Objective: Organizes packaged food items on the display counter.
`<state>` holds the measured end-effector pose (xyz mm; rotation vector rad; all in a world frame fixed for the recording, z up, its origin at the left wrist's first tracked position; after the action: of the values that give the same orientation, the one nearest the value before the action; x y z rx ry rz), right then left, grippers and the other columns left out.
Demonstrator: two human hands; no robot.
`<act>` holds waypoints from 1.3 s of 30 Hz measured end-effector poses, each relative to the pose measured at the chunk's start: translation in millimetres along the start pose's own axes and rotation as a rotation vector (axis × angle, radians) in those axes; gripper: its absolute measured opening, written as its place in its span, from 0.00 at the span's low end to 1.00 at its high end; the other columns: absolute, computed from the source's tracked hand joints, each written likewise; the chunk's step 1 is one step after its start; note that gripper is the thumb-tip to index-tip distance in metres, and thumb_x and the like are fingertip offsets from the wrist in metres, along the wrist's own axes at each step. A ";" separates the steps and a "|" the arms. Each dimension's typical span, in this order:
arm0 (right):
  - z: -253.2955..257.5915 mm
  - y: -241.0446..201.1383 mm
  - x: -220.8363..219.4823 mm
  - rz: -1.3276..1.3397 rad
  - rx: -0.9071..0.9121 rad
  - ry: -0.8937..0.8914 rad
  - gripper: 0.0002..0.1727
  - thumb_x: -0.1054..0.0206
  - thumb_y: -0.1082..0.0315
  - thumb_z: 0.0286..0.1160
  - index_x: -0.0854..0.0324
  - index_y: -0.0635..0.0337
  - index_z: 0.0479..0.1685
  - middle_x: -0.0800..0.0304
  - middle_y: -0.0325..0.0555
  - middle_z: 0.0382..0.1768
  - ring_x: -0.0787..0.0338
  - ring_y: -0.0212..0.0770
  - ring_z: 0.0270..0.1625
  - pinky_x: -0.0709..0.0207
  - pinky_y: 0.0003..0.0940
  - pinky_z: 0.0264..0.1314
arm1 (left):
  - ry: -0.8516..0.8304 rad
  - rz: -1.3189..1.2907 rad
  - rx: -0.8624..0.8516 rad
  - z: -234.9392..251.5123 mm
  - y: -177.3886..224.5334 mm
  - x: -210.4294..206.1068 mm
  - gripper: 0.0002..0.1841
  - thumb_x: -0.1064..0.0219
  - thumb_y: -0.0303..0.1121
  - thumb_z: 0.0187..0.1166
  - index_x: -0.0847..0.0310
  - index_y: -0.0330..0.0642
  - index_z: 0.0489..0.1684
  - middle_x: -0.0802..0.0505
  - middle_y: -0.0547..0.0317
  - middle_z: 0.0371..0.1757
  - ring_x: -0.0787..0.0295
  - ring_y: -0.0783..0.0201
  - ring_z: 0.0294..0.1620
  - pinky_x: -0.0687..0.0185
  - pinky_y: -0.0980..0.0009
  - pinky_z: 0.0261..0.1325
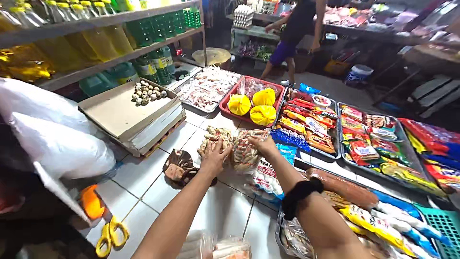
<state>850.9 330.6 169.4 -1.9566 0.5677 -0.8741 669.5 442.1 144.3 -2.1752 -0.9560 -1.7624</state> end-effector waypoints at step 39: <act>-4.5 30.3 -127.4 -1.178 0.243 -0.515 0.46 0.32 0.46 0.82 0.47 0.61 0.93 0.36 0.86 0.79 0.37 0.85 0.82 0.45 0.82 0.79 | 0.752 -0.375 0.625 -434.8 -207.5 -110.9 0.34 0.43 0.49 0.86 0.37 0.40 0.88 0.46 0.32 0.93 0.52 0.37 0.93 0.51 0.39 0.90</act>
<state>763.8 399.3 99.8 -2.0823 -1.0534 -0.9568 187.2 338.6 111.5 -0.8892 -1.4652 -1.8436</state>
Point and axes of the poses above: each hand's wrist, its own z-axis towards the middle knuckle, its own x-axis out of the back of the hand, y = z × x, the point moved 5 cm from there along z, towards the middle knuckle
